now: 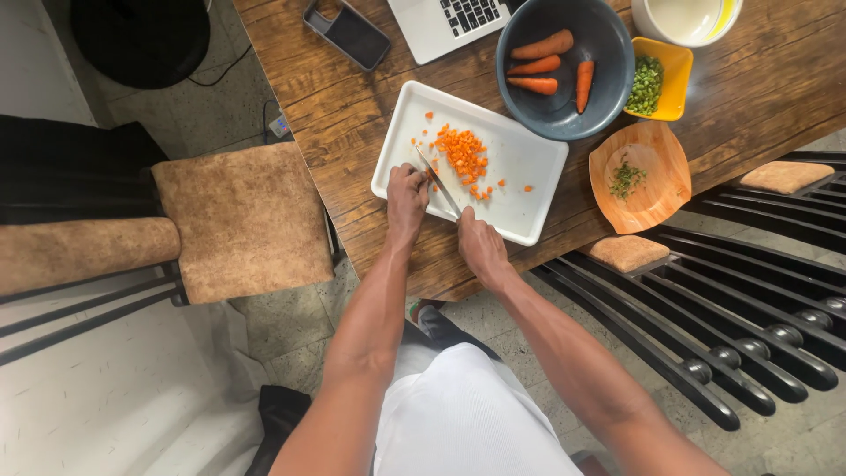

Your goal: Chopping carrots into small pieces on a cutting board using a knife.

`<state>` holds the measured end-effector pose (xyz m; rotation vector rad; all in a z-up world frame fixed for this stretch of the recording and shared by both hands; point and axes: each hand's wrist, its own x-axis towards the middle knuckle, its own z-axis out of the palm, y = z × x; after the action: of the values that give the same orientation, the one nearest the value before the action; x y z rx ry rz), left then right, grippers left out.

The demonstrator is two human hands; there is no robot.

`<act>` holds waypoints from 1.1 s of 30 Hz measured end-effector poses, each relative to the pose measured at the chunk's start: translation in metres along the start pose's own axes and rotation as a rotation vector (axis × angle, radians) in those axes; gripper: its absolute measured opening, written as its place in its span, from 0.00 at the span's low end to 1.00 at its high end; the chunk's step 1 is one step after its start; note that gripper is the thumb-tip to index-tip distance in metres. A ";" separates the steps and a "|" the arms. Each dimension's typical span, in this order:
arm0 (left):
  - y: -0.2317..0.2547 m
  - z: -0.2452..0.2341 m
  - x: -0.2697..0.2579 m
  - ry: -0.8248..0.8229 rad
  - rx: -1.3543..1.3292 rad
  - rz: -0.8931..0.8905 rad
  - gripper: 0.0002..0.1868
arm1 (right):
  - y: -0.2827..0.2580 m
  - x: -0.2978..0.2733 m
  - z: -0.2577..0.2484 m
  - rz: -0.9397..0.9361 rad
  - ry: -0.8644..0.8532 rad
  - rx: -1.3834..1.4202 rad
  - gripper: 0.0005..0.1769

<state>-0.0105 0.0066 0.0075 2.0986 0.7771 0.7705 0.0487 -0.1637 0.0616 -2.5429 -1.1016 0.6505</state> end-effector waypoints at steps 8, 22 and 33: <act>0.010 0.006 0.003 0.039 -0.001 0.002 0.04 | 0.001 0.020 -0.005 -0.017 -0.006 -0.005 0.07; 0.010 0.002 -0.007 -0.005 0.005 -0.092 0.10 | 0.008 -0.023 -0.047 0.044 -0.061 -0.066 0.08; 0.009 -0.004 0.000 -0.057 0.025 -0.143 0.09 | -0.015 -0.018 -0.010 0.070 0.030 -0.045 0.06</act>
<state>-0.0112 0.0035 0.0167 2.0523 0.8981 0.6239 0.0338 -0.1680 0.0815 -2.6310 -1.0324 0.6088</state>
